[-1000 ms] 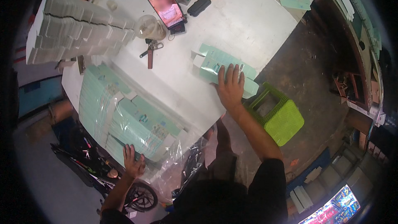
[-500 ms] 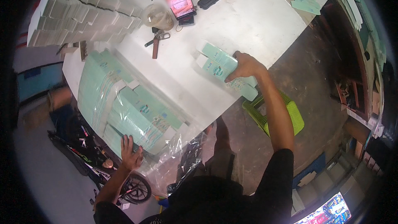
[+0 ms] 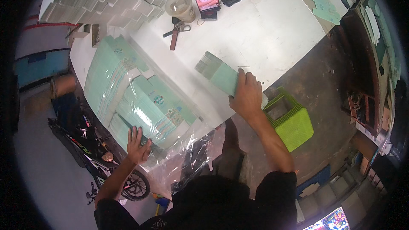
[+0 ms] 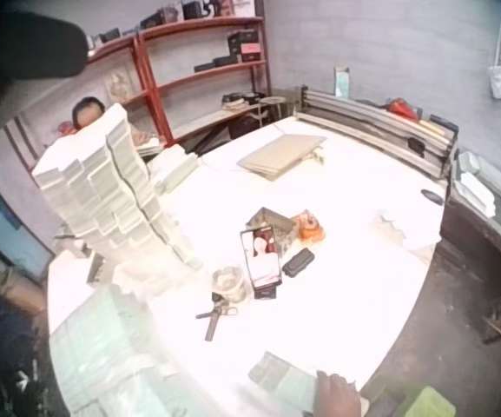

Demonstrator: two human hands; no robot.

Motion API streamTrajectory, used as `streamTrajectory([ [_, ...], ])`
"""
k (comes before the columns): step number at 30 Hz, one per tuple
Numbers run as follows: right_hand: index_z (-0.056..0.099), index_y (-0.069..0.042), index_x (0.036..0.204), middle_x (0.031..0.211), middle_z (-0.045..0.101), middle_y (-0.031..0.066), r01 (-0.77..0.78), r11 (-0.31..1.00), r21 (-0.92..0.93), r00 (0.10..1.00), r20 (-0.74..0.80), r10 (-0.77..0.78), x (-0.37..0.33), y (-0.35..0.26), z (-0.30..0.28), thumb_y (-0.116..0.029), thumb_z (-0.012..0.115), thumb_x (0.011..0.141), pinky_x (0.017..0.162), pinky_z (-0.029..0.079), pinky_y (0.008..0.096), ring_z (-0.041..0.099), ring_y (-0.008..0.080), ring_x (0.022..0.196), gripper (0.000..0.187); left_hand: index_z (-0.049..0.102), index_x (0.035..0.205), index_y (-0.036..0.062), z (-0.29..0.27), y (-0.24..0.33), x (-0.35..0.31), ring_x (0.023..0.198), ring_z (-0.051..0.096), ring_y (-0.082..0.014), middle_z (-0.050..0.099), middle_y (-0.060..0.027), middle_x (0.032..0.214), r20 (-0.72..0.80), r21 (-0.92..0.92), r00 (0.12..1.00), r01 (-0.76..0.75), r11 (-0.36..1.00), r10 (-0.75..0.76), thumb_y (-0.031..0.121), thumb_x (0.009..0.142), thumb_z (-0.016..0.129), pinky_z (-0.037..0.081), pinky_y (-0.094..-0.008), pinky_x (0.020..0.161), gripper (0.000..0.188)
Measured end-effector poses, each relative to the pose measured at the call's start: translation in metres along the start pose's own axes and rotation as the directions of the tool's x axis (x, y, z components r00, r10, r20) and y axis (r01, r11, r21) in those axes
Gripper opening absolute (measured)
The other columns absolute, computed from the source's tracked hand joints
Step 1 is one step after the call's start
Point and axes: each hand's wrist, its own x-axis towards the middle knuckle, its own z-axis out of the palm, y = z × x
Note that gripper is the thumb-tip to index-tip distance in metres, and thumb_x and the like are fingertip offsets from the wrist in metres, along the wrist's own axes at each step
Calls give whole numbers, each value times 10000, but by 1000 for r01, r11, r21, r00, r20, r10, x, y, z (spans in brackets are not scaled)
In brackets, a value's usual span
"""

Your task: The person repeatedly picks up stacks of light green paper, places them into a clear plastic bag on a white table, and smooths the bag to secure the contents. The person also moves a green stool and handles additional paper stacks from a nearby surface.

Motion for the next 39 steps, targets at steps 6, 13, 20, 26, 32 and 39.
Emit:
streamTrajectory([
  [6, 442, 2, 1355, 1204, 547, 170, -9, 971, -237, 1000, 6, 11, 2, -8, 32, -378, 855, 710, 889, 472, 479, 559, 347, 1122, 855, 560, 1465, 256, -3, -2, 1, 1473, 305, -572, 329, -332, 1604, 19, -30, 1000, 1, 1000, -1, 216, 900, 650, 222, -729, 1160, 574],
  [13, 473, 18, 1316, 1051, 703, 259, -29, 989, -144, 994, 100, 44, 18, 0, 29, -430, 845, 736, 780, 577, 516, 717, 422, 910, 822, 603, 1439, 212, -20, 2, 19, 1523, 250, -495, 279, -266, 1655, 67, -33, 998, -3, 999, 5, 210, 922, 654, 165, -639, 1227, 520],
  [20, 565, 15, 1246, 1063, 716, 255, -246, 938, 245, 944, -161, 289, -186, 4, 29, -394, 904, 703, 845, 559, 493, 703, 449, 980, 760, 498, 1538, 243, -13, 0, 6, 1537, 199, -506, 220, -275, 1673, -4, -26, 999, -37, 999, 37, 179, 951, 599, 141, -649, 1225, 600],
  [26, 586, -52, 1215, 1098, 718, 226, -223, 974, 39, 932, 301, 201, -338, -48, 53, -288, 905, 641, 876, 558, 485, 707, 418, 1020, 697, 493, 1547, 235, -13, 2, 8, 1532, 214, -507, 228, -267, 1673, -31, -12, 998, -59, 998, 58, 182, 953, 597, 155, -649, 1222, 605],
  [32, 575, -41, 1229, 1064, 683, 206, 219, 970, 105, 911, 334, -241, -258, -124, 62, -239, 878, 632, 810, 531, 528, 677, 424, 984, 699, 488, 1552, 200, -5, -2, 6, 1541, 176, -518, 193, -285, 1678, -26, 7, 996, -85, 996, 85, 160, 969, 551, 139, -656, 1217, 588],
  [39, 578, -3, 1201, 1002, 684, 212, 181, 981, 64, 965, 180, -190, -221, -143, 84, -218, 846, 623, 762, 536, 533, 686, 432, 894, 672, 543, 1516, 213, -9, 1, 7, 1533, 212, -507, 217, -261, 1680, -29, 15, 997, -75, 997, 75, 167, 953, 568, 148, -646, 1224, 566],
])
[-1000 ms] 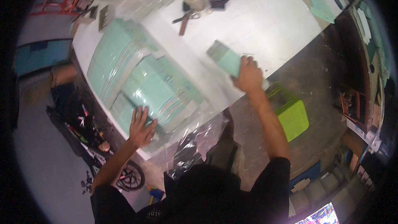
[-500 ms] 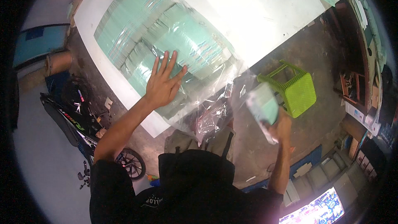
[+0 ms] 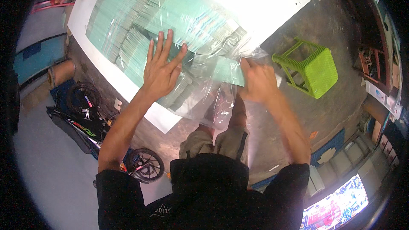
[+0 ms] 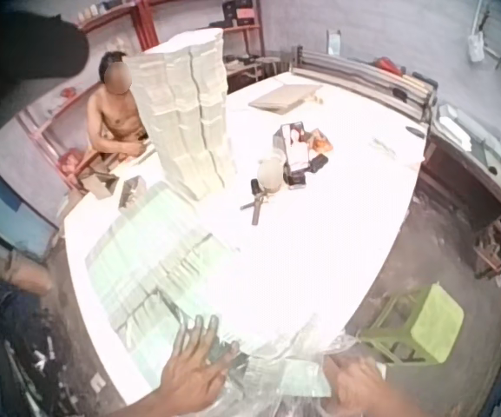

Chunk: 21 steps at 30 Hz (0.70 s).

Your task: The person repeatedly picks up stacks of light green paper, places them into a clear plastic bag on a white table, and smooths the bag to secure the contents. The person also moves a green stool and handles additional paper stacks from a nearby surface.

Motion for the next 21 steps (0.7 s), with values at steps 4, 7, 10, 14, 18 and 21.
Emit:
streamTrajectory([
  [4, 607, -15, 1139, 948, 678, 214, -112, 978, 176, 971, -189, 145, -17, -25, 29, -170, 805, 629, 696, 537, 532, 679, 446, 832, 568, 488, 1554, 191, 0, -2, 1, 1549, 151, -513, 174, -281, 1685, 23, -13, 1000, -19, 1000, 19, 146, 979, 512, 105, -651, 1224, 577],
  [7, 609, -23, 1140, 968, 680, 198, -132, 962, 238, 936, -291, 200, -21, -44, 58, -207, 832, 629, 685, 551, 493, 689, 406, 851, 587, 489, 1554, 186, 1, -2, 0, 1552, 142, -511, 178, -279, 1685, 40, 1, 999, -20, 1000, 20, 140, 979, 503, 91, -645, 1226, 576],
  [10, 602, -19, 1134, 986, 674, 184, -154, 957, 244, 922, -314, 228, -20, -62, 71, -210, 846, 629, 699, 560, 457, 691, 369, 863, 593, 487, 1556, 185, 2, -4, -1, 1555, 133, -511, 180, -278, 1687, 34, -6, 999, -32, 999, 32, 133, 979, 494, 82, -642, 1225, 580],
  [14, 588, 16, 1103, 986, 655, 188, -88, 962, 259, 895, -404, 190, -22, -73, 87, -178, 830, 613, 719, 564, 424, 680, 363, 869, 580, 496, 1553, 201, 1, -5, 0, 1550, 136, -521, 185, -275, 1686, 31, -17, 999, -33, 999, 34, 122, 968, 519, 86, -642, 1226, 590],
  [18, 580, 54, 1078, 975, 642, 205, -44, 981, 187, 882, -453, 126, -23, -80, 102, -142, 794, 598, 712, 562, 411, 669, 367, 849, 562, 501, 1549, 196, 3, -6, 0, 1546, 137, -528, 187, -269, 1687, 33, -25, 999, -21, 999, 21, 136, 971, 524, 78, -641, 1228, 582],
  [21, 584, 69, 1055, 931, 621, 198, -34, 990, 139, 894, -439, 92, -26, -77, 112, -123, 771, 598, 699, 559, 409, 658, 357, 833, 530, 514, 1540, 187, 2, -5, -1, 1546, 135, -529, 187, -267, 1688, 45, -63, 999, -17, 998, 19, 172, 992, 502, 66, -642, 1228, 549],
])
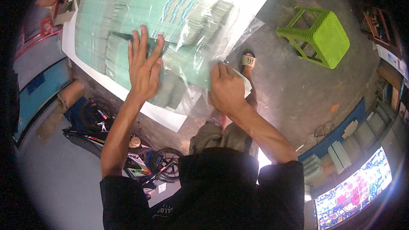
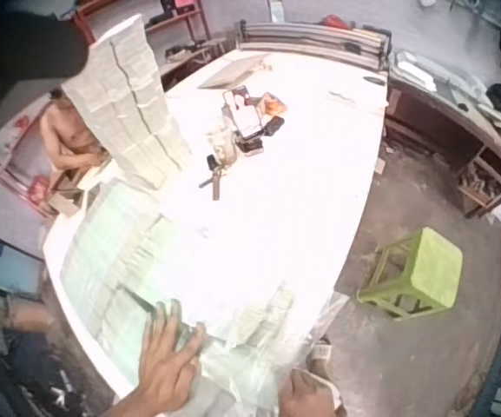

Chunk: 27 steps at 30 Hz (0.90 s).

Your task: The person repeatedly picks up stacks of light green paper, places them into a clear plastic bag on a white table, and smooths the bag to secure the contents. The person also moves a green stool and handles additional paper stacks from a nearby surface.

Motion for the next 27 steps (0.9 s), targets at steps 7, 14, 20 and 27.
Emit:
streamTrajectory([
  [7, 620, 68, 931, 873, 590, 175, -23, 997, 79, 998, 53, 19, 0, -6, -4, -112, 734, 588, 676, 553, 407, 641, 333, 837, 404, 508, 1541, 157, -1, -1, -1, 1551, 131, -521, 189, -263, 1690, -9, -10, 1000, -16, 1000, 16, 391, 1001, 548, 67, -649, 1220, 591],
  [14, 663, 34, 919, 847, 622, 158, 105, 993, 46, 982, 154, -111, 2, 2, -13, -149, 741, 551, 684, 552, 409, 650, 318, 844, 418, 530, 1528, 178, 0, -1, -3, 1537, 155, -543, 197, -310, 1669, -4, 0, 1000, -27, 1000, 27, 501, 944, 658, 85, -661, 1208, 679],
  [20, 672, 12, 993, 881, 654, 146, 178, 984, 8, 960, 218, -175, 16, 6, -33, -169, 766, 548, 699, 551, 417, 665, 318, 819, 489, 539, 1523, 197, 1, -1, -3, 1536, 169, -537, 219, -297, 1668, -24, -22, 999, -24, 999, 23, 503, 931, 676, 93, -659, 1208, 681],
  [27, 634, -7, 1103, 949, 681, 153, 169, 985, 12, 967, 191, -168, 53, 10, -55, -169, 800, 589, 690, 547, 448, 689, 358, 781, 564, 546, 1517, 217, 2, -3, -4, 1539, 191, -514, 244, -259, 1674, -58, -54, 998, -8, 999, 5, 533, 918, 681, 111, -660, 1208, 690],
])
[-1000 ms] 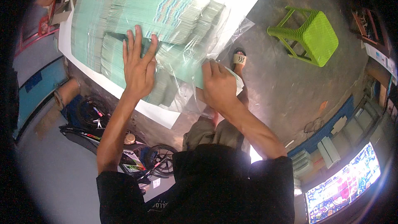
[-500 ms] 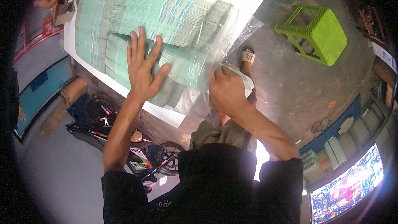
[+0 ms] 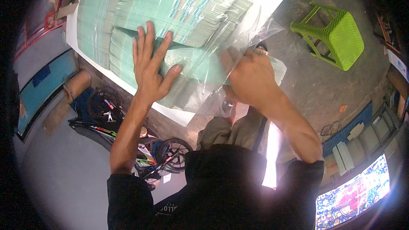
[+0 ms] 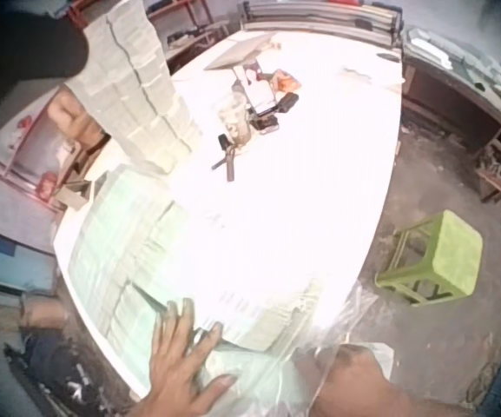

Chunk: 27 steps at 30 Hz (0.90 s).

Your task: The person repeatedly picks up stacks of light green paper, places them into a clear plastic bag on a white table, and smooths the bag to secure the contents. The person also moves a green stool and handles additional paper stacks from a nearby surface.

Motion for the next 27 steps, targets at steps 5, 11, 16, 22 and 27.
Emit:
streamTrajectory([
  [5, 631, -34, 1127, 951, 699, 145, -115, 991, 73, 993, -3, 115, 1, 4, 8, -176, 798, 592, 662, 551, 459, 695, 382, 766, 578, 477, 1552, 155, -4, 0, 0, 1544, 177, -512, 225, -267, 1678, 50, 50, 999, -1, 999, -2, 548, 925, 659, 107, -646, 1215, 761],
  [11, 645, -69, 1201, 901, 716, 132, -96, 992, 80, 965, -236, 112, -5, 2, 16, -167, 802, 611, 642, 569, 422, 708, 368, 759, 618, 319, 1585, -13, 2, -3, -8, 1548, 165, -505, 226, -287, 1669, 6, -1, 1000, 5, 1000, -5, 609, 891, 680, 110, -621, 1229, 1000],
  [16, 672, -81, 1174, 952, 721, 129, -142, 971, 193, 940, -282, 194, -11, 1, 22, -153, 799, 608, 651, 565, 419, 708, 354, 793, 585, 317, 1577, -54, -2, -4, -8, 1544, 199, -493, 259, -288, 1656, 65, 67, 998, -13, 998, 8, 611, 835, 741, 145, -605, 1230, 1083],
  [22, 686, -85, 1139, 902, 680, 107, -202, 954, 221, 929, -266, 259, -22, -1, 21, -163, 807, 596, 616, 532, 430, 665, 353, 742, 562, 358, 1562, -46, -3, -13, -16, 1534, 229, -497, 264, -312, 1644, 79, 91, 996, -40, 995, 33, 606, 814, 756, 190, -617, 1215, 1069],
  [27, 640, -67, 1175, 968, 641, 132, -82, 972, 219, 946, -291, 145, -13, 0, 23, -171, 815, 602, 652, 520, 471, 650, 370, 815, 608, 479, 1491, -25, -3, -9, -20, 1484, 347, -483, 416, -277, 1574, -18, 39, 999, -25, 999, 26, 615, 801, 775, 259, -629, 1189, 987],
])
